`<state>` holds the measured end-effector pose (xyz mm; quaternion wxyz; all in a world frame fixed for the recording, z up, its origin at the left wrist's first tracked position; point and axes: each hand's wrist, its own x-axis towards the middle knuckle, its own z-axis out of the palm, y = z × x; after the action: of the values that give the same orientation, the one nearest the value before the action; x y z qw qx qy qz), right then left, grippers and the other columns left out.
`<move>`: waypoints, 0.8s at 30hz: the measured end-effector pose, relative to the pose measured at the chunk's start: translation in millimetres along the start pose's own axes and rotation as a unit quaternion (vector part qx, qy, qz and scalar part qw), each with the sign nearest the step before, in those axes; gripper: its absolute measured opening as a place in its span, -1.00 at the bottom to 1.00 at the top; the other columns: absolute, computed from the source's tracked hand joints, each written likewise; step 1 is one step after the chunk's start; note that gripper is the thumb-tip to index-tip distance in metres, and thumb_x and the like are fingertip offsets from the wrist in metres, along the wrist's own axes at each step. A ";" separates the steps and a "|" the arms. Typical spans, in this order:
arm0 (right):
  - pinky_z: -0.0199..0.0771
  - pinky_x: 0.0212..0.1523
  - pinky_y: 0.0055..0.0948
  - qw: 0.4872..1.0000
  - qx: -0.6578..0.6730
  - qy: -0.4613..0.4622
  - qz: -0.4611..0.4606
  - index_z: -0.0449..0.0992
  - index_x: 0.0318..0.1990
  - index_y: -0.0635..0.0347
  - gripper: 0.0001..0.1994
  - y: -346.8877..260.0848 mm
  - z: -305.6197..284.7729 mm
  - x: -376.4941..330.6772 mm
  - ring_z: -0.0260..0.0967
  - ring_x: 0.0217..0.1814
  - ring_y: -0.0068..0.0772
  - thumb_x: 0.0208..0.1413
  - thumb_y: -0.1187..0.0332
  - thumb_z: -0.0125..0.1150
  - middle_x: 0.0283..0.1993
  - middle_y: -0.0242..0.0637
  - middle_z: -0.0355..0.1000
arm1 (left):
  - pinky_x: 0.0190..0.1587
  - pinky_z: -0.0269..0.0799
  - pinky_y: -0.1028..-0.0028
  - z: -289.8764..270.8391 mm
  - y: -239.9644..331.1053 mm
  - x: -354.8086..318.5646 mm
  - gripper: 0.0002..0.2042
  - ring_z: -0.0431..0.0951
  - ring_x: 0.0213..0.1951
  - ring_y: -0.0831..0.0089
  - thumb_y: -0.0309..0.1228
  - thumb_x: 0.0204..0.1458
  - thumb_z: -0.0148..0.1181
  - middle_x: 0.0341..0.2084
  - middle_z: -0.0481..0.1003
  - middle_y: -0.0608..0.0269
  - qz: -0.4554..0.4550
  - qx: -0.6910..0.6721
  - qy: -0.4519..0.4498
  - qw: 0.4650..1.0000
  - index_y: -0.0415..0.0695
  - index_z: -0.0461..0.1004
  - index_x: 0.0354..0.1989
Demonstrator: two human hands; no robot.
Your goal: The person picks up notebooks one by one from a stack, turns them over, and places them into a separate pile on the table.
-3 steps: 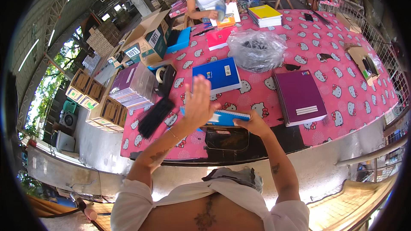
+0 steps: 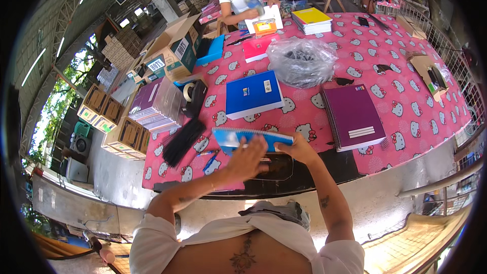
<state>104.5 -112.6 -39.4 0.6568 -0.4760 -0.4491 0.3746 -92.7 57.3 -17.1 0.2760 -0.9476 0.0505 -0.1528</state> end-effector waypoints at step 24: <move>0.49 -0.07 -0.40 0.994 -0.091 0.035 -0.038 0.56 0.00 0.30 -0.75 8.6 -60.0 -53.3 0.46 -0.10 -0.57 0.17 0.49 0.26 -0.13 -0.22 0.62 | 0.41 -0.07 -0.10 -15.1 136.1 74.4 -0.22 0.04 0.47 -0.11 0.12 0.28 -0.10 0.42 0.08 -0.27 -0.035 -0.283 0.089 0.954 -0.36 0.09 0.42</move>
<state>143.9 -176.7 -68.7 0.6398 -0.5293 -0.4760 0.2897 -28.4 -78.4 -58.8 -0.0149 -0.9707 0.0824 -0.2252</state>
